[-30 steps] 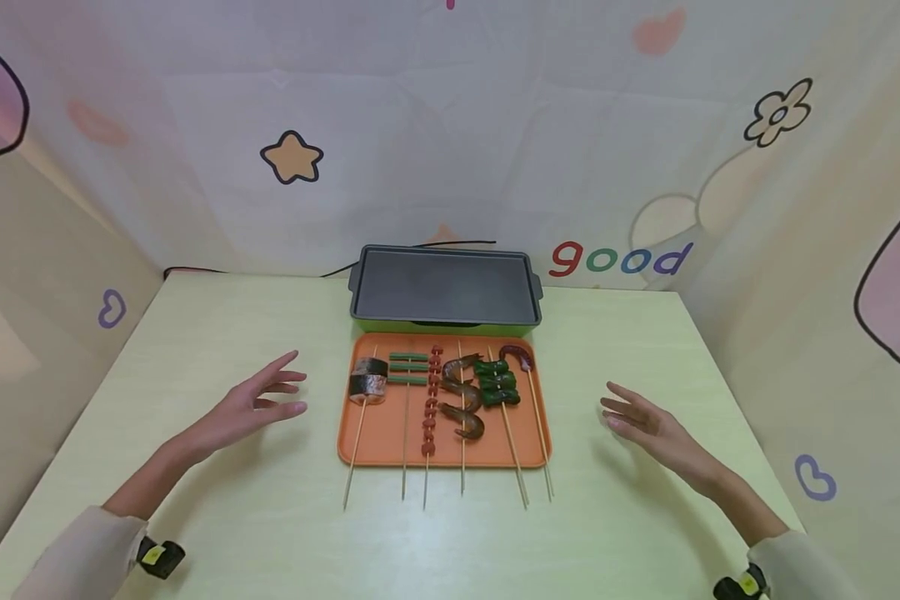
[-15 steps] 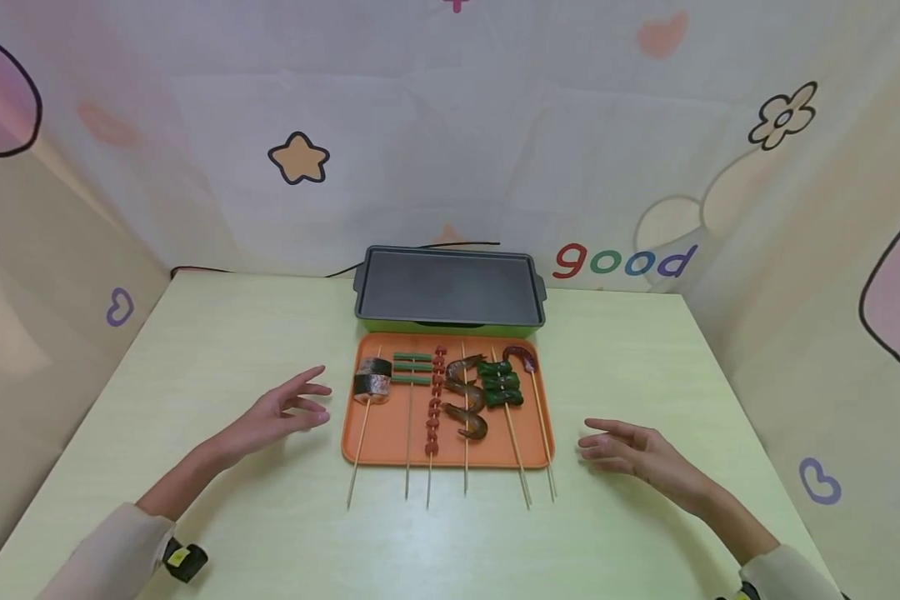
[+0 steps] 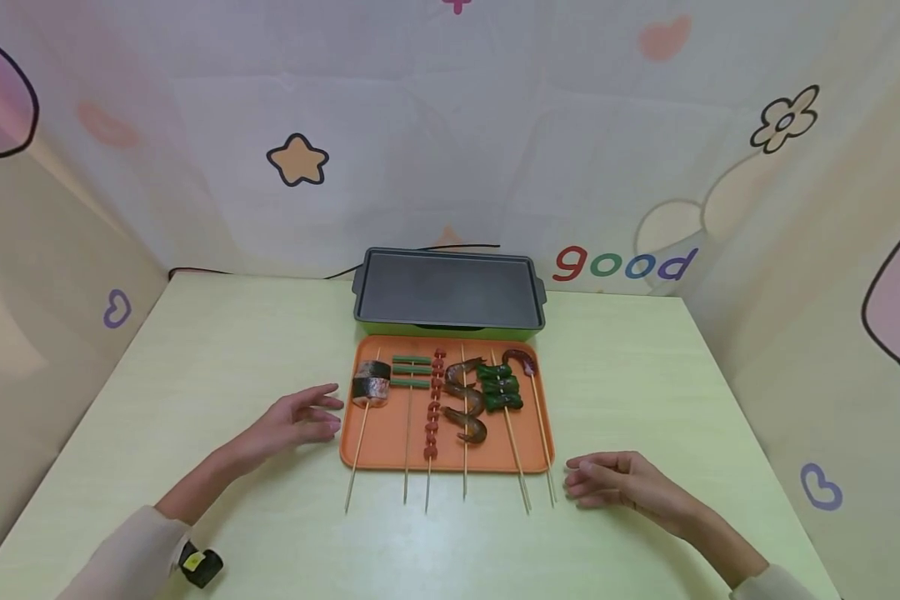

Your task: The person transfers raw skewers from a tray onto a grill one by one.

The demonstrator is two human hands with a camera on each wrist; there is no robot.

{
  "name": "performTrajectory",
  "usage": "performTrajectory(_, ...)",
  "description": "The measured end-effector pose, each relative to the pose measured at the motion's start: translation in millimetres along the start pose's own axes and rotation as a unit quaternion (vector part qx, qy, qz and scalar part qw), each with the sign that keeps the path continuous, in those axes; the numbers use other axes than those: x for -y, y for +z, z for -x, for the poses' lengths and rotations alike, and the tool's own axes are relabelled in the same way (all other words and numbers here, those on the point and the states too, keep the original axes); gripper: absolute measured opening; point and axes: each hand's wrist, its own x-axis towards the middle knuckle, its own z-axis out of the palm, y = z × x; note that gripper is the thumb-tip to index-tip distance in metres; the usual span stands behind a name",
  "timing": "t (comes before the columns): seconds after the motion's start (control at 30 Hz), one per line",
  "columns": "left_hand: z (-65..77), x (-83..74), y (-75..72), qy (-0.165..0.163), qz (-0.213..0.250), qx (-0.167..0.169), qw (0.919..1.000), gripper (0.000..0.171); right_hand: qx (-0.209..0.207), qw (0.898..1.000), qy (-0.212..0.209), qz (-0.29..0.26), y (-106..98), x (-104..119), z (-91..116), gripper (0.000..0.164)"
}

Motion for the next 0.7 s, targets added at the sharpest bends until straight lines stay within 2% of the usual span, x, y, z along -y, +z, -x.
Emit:
performTrajectory(0.17,-5.8,1.8,3.3,-0.001,0.018,0.002,0.9998,0.073,0.014,1.000,0.010,-0.018,5.2,-4.6,-2.5,0.047)
performTrajectory(0.33,-10.0,1.4,7.7,-0.008,0.019,-0.009,0.9997,0.070,0.016,0.999,0.025,-0.032,10.9,-9.8,-3.7,0.045)
performTrajectory(0.5,-11.7,-1.3,11.3,-0.015,0.020,-0.015,0.9996,0.073,-0.004,0.999,0.040,-0.032,17.2,-16.1,-3.7,0.044)
performTrajectory(0.7,-14.1,-0.3,10.8,-0.023,0.017,-0.021,0.9994,0.073,-0.030,0.999,0.033,-0.032,25.2,-20.5,-6.3,0.044)
